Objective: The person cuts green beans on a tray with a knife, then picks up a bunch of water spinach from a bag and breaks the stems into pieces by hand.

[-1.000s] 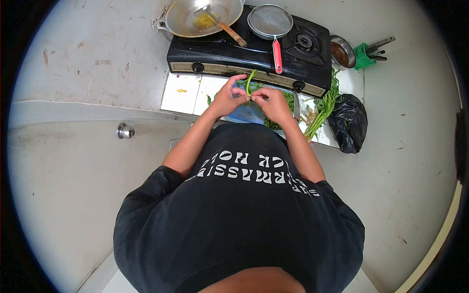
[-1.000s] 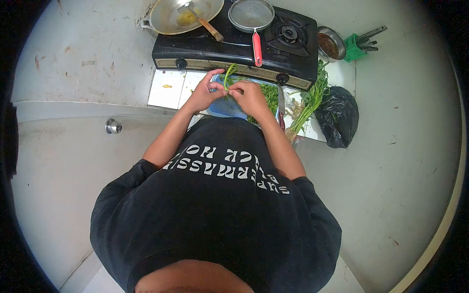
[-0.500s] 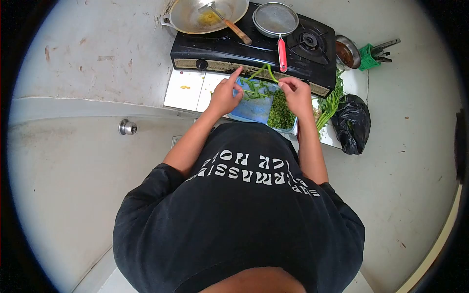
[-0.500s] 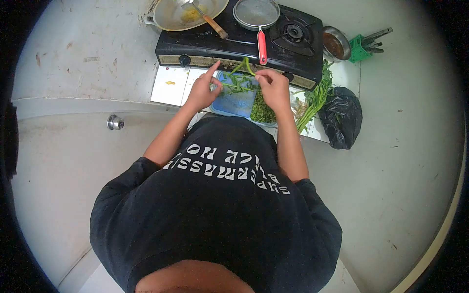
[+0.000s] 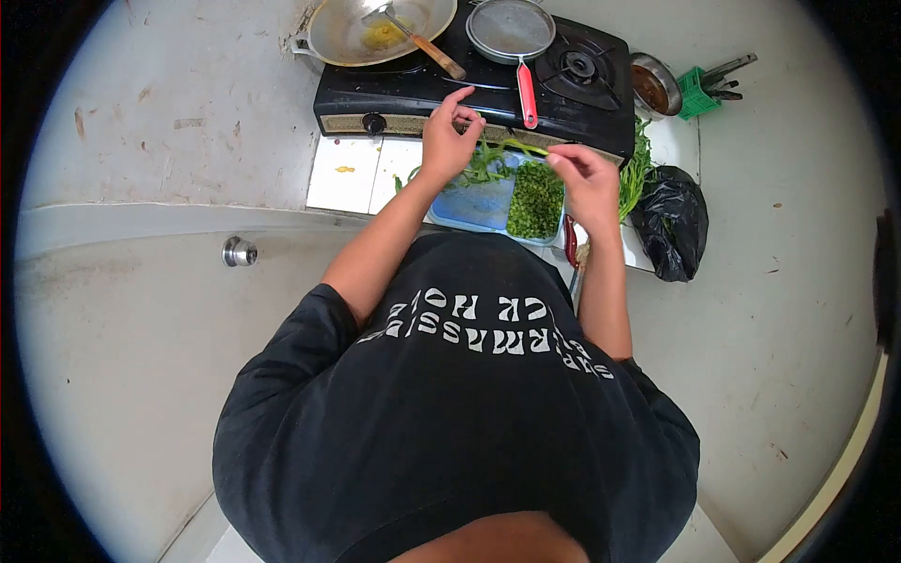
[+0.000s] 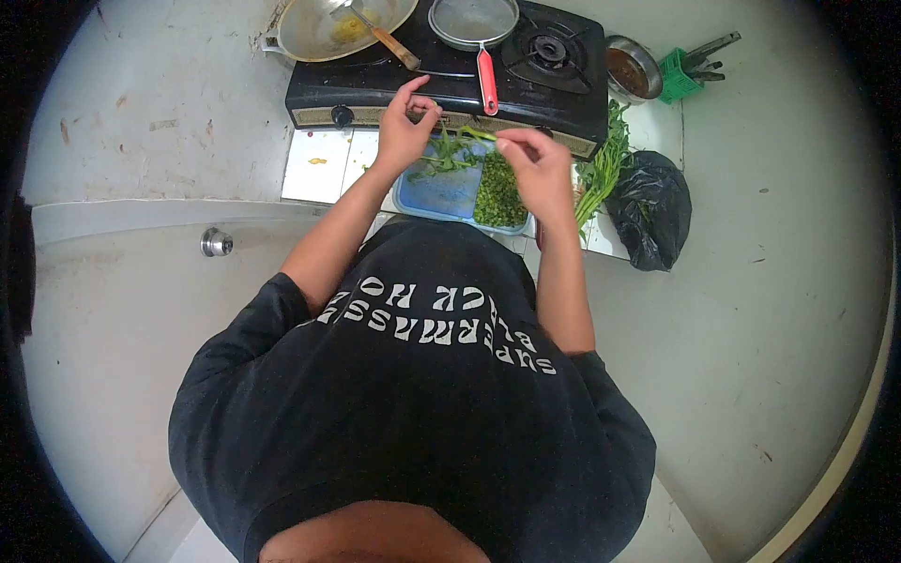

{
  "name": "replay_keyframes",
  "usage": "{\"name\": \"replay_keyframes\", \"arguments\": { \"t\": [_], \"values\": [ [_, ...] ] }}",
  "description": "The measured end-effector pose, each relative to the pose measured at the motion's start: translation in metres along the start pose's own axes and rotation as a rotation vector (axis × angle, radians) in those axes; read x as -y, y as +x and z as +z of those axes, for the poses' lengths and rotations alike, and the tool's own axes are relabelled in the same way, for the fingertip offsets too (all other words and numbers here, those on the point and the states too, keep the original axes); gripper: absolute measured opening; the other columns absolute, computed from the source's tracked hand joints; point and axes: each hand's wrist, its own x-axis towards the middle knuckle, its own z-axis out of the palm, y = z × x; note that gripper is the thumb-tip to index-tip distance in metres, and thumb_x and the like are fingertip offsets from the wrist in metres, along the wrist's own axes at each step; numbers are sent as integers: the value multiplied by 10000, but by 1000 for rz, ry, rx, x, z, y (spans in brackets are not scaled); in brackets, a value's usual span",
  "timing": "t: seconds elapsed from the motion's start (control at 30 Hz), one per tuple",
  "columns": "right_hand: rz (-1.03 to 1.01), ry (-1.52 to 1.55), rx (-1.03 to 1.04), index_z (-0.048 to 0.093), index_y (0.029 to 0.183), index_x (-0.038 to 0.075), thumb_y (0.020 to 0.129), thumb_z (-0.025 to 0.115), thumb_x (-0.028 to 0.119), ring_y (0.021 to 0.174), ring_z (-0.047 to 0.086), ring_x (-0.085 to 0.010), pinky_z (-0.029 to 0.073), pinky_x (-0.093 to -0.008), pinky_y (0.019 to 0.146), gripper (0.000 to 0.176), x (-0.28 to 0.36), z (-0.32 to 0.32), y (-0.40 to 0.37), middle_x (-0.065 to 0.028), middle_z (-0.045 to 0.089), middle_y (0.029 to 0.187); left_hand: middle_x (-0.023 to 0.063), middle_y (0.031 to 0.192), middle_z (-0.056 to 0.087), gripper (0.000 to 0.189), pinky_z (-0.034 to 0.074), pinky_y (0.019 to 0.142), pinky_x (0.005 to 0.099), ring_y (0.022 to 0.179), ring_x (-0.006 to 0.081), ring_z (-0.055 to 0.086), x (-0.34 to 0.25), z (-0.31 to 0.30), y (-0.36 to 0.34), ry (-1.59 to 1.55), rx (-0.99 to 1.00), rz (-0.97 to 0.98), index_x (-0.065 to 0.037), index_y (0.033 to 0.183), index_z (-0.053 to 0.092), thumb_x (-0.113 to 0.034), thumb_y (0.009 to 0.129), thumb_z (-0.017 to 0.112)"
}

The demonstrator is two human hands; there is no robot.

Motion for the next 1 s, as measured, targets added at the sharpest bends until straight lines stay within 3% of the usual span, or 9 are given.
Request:
{"name": "replay_keyframes", "arguments": {
  "t": [0.2, 0.3, 0.37, 0.5, 0.67, 0.73, 0.8, 0.87, 1.0],
  "values": [
    [-141, 85, -137, 753, 1051, -35, 940, 717, 23, 901, 663, -92, 507, -239, 823, 130, 59, -44, -28, -39, 737, 959, 33, 887, 729, 540, 508, 889, 357, 911, 218, 641, 15, 2, -7, 82, 28, 6, -105, 1367, 601, -78, 847, 745],
    [-149, 67, -164, 752, 1049, -41, 942, 717, 29, 906, 665, -96, 509, -244, 832, 133, 63, -53, -33, -48, 742, 985, 39, 915, 737, 585, 509, 923, 368, 960, 218, 649, 12, 6, -7, 370, 115, 149, -89, 1410, 565, -98, 858, 759],
    [-138, 61, -173, 753, 1050, -40, 941, 719, 32, 908, 666, -97, 510, -246, 835, 135, 61, -52, -34, -50, 742, 989, 73, 1007, 744, 566, 482, 979, 412, 1056, 292, 624, 11, 11, -9, 460, 152, 15, -106, 1383, 602, -161, 848, 778],
    [-104, 50, -137, 756, 1053, -34, 934, 730, 50, 921, 675, -105, 517, -255, 845, 148, 47, -45, -34, -54, 750, 999, 104, 1136, 729, 527, 451, 1026, 420, 1116, 320, 610, 22, 7, -20, 572, 109, 61, -118, 1351, 644, -217, 853, 786],
    [-21, 57, 76, 739, 1117, -30, 952, 691, 49, 934, 687, -106, 524, -255, 852, 190, 40, -29, -30, -68, 759, 995, 71, 1196, 716, 424, 407, 1074, 386, 1205, 269, 573, -53, -5, -35, -19, 451, 151, -103, 1315, 670, -225, 916, 747],
    [-12, 92, 117, 721, 1158, -35, 952, 670, 27, 950, 689, -105, 522, -252, 857, 221, 38, -23, -27, -80, 757, 1021, 53, 1140, 724, 324, 433, 1040, 361, 1141, 215, 607, -76, -5, -39, -32, 459, 184, -76, 1246, 698, -209, 952, 722],
    [-23, 65, 171, 711, 1174, -39, 946, 659, 8, 977, 689, -111, 525, -258, 871, 237, 36, -23, -25, -83, 752, 1055, 59, 1089, 731, 243, 470, 991, 350, 1048, 169, 639, -77, -6, -40, -254, 641, -56, -59, 1177, 725, -193, 976, 701],
    [-23, 65, 187, 706, 1180, -36, 940, 652, -8, 989, 685, -114, 528, -264, 883, 248, 34, -26, -23, -84, 745, 1078, 53, 1019, 737, 202, 507, 900, 313, 928, 119, 654, -76, -10, -42, -217, 578, 58, -38, 1131, 737, -175, 993, 684],
    [14, 74, 186, 707, 1177, -25, 936, 662, 3, 964, 681, -115, 528, -264, 883, 247, 16, -26, -22, -69, 741, 1048, 33, 938, 728, 206, 513, 820, 273, 859, 95, 654, -74, -27, -47, -312, 554, -176, -1, 1115, 722, -161, 993, 681]
  ]
}}
